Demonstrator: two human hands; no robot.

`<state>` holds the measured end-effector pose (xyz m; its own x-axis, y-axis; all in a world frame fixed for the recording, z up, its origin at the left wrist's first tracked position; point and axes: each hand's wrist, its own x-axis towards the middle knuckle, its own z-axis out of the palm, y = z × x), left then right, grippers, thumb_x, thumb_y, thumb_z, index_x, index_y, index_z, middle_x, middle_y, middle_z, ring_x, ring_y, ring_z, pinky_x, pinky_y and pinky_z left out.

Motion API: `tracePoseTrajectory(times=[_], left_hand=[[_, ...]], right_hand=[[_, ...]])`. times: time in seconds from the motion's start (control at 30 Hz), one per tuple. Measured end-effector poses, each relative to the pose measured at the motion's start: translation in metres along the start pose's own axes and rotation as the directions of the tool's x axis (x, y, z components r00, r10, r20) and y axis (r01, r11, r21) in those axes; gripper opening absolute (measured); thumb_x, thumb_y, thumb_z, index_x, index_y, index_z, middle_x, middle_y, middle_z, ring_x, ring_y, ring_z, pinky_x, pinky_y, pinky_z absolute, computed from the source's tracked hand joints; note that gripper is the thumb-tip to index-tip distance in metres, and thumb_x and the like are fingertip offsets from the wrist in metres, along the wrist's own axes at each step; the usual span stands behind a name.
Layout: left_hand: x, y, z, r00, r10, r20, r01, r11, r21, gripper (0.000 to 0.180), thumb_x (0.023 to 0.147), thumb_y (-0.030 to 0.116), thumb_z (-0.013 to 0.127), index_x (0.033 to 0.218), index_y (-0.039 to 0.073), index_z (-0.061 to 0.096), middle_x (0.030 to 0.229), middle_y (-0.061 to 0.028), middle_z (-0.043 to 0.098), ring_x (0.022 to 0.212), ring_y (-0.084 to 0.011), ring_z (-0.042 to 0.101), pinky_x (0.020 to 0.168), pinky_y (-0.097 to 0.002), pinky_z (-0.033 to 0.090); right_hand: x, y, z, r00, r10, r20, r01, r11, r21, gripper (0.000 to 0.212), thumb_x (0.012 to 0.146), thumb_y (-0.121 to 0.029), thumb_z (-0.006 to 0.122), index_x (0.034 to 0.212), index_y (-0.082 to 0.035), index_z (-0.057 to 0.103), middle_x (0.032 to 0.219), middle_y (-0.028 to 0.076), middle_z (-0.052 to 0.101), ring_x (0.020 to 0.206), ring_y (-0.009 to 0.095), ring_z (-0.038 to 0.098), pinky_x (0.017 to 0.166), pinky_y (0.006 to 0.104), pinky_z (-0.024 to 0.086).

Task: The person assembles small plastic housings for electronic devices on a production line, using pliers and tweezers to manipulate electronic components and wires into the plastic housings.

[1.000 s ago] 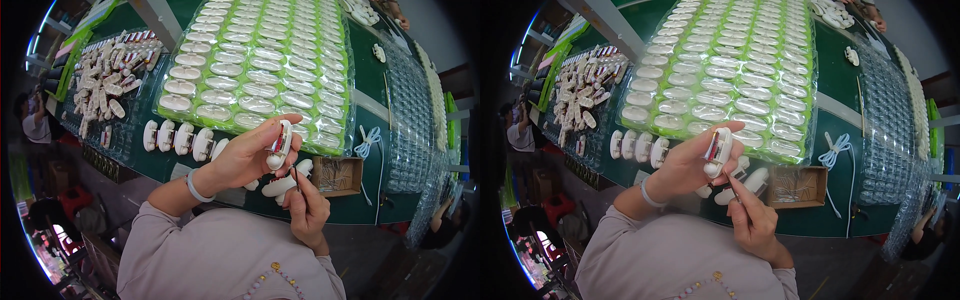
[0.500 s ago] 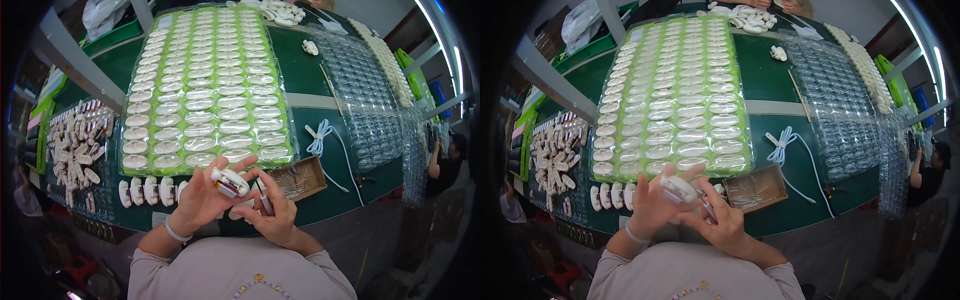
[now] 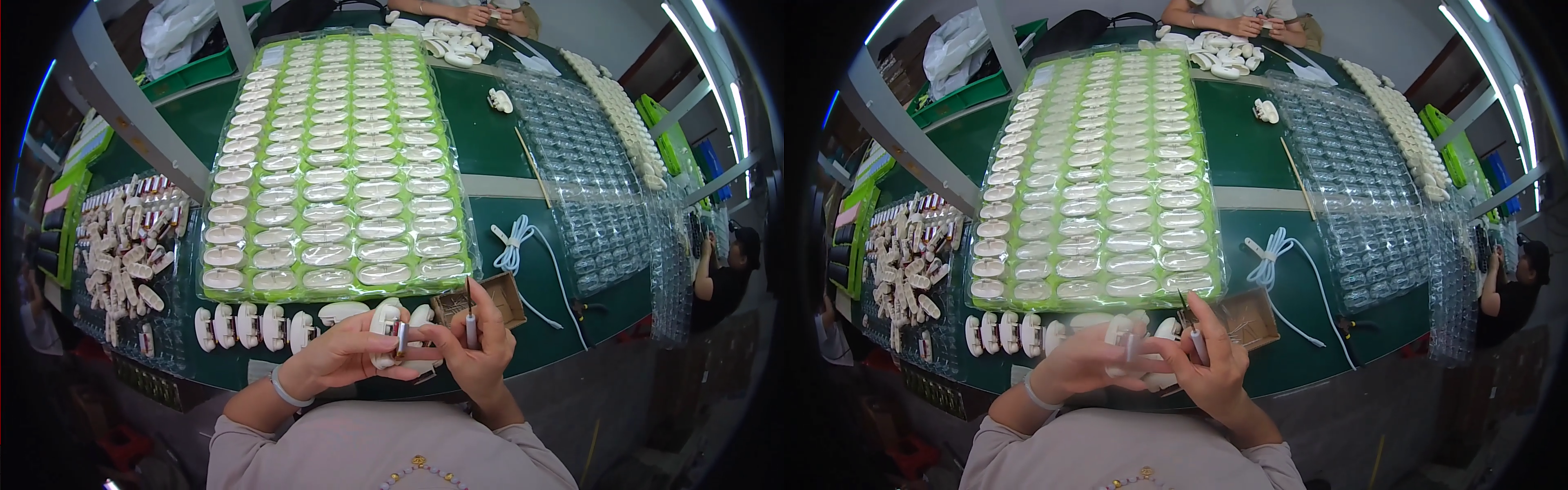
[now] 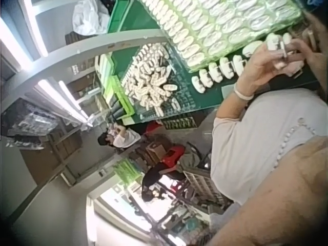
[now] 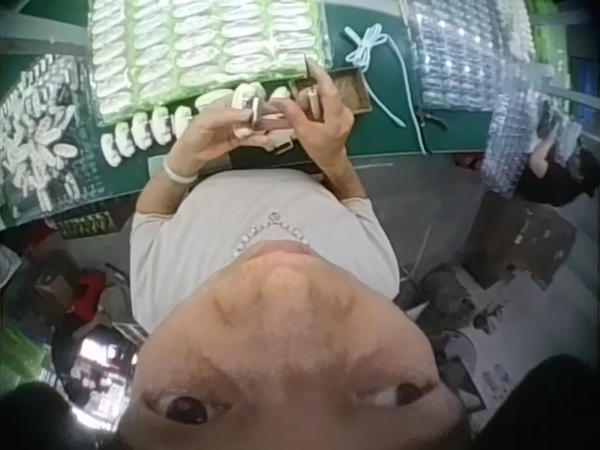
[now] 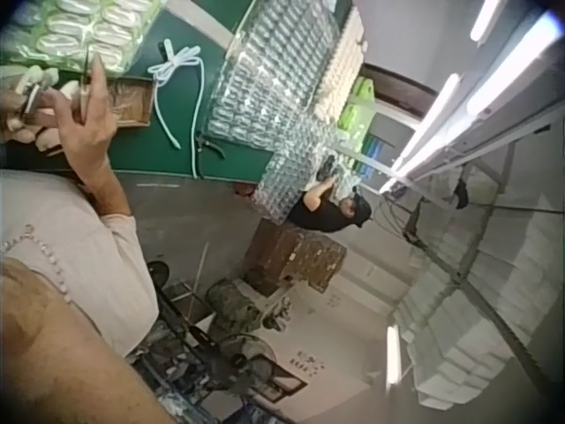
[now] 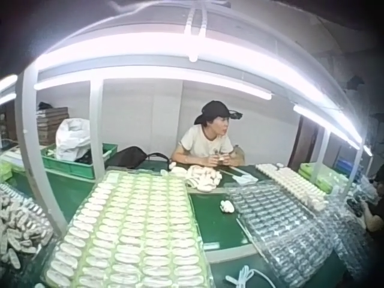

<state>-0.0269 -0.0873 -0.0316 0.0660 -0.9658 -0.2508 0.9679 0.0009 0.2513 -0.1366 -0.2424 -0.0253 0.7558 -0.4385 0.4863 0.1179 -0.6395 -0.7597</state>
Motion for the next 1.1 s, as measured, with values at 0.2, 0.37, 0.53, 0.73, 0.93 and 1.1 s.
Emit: tracePoseTrajectory(times=[0.2,0.37,0.53,0.73,0.93,1.1], left_hand=[[0.0,0.006,-0.007,0.878,0.475,0.062,-0.479,0.871,0.109,0.038,0.092,0.024,0.046,0.125,0.01,0.033,0.107,-0.015,0.052,0.1,-0.0224,0.055,0.085,-0.0396,0.051],[0.007,0.012,-0.006,0.853,0.523,0.01,-0.52,0.85,-0.082,0.051,0.094,0.048,0.023,0.119,0.007,0.039,0.105,-0.0113,0.052,0.1,-0.0214,0.052,0.09,-0.0421,0.045],[0.003,0.01,-0.01,0.832,0.554,-0.016,-0.553,0.827,-0.104,0.054,0.092,0.05,0.023,0.119,0.006,0.038,0.105,-0.011,0.051,0.098,-0.0208,0.053,0.088,-0.0402,0.046],[0.004,0.006,-0.009,0.814,0.577,-0.067,-0.581,0.809,-0.091,0.051,0.091,0.047,0.03,0.119,0.005,0.038,0.105,-0.0108,0.051,0.098,-0.0198,0.053,0.089,-0.0385,0.046],[0.003,0.006,-0.008,0.821,0.563,-0.094,-0.57,0.817,-0.09,0.05,0.092,0.044,0.032,0.122,0.004,0.035,0.105,-0.0115,0.051,0.097,-0.0195,0.054,0.089,-0.0377,0.046],[0.004,0.007,-0.008,0.827,0.552,-0.107,-0.56,0.826,-0.066,0.05,0.093,0.043,0.032,0.123,0.003,0.033,0.104,-0.0123,0.05,0.097,-0.0198,0.053,0.09,-0.0379,0.046]], right_hand=[[-0.008,-0.008,-0.008,0.974,0.098,0.206,-0.158,0.941,0.299,0.034,0.087,-0.005,0.05,0.117,0.009,0.048,0.061,0.005,0.056,0.05,0.009,0.052,0.048,0.0224,0.043],[-0.006,-0.028,0.015,0.864,0.014,0.503,-0.208,0.92,0.332,0.036,0.086,0.002,0.046,0.122,0.006,0.046,0.069,0.009,0.059,0.054,0.013,0.056,0.051,0.0246,0.045],[-0.004,-0.026,0.027,0.851,0.036,0.524,-0.184,0.955,0.233,0.042,0.085,0.003,0.049,0.126,0.0,0.045,0.071,0.011,0.059,0.054,0.016,0.057,0.05,0.0268,0.046],[-0.005,-0.026,0.026,0.836,0.07,0.544,-0.179,0.972,0.15,0.045,0.083,0.006,0.05,0.128,0.0,0.043,0.075,0.015,0.059,0.054,0.021,0.057,0.05,0.0305,0.046],[-0.001,-0.028,0.023,0.826,0.069,0.56,-0.163,0.98,0.118,0.047,0.082,0.006,0.051,0.128,-0.001,0.043,0.076,0.016,0.058,0.057,0.026,0.058,0.052,0.0325,0.047],[0.002,-0.026,0.021,0.825,0.048,0.563,-0.133,0.985,0.112,0.049,0.081,0.006,0.051,0.128,-0.002,0.043,0.076,0.016,0.058,0.058,0.028,0.057,0.053,0.0342,0.047]])
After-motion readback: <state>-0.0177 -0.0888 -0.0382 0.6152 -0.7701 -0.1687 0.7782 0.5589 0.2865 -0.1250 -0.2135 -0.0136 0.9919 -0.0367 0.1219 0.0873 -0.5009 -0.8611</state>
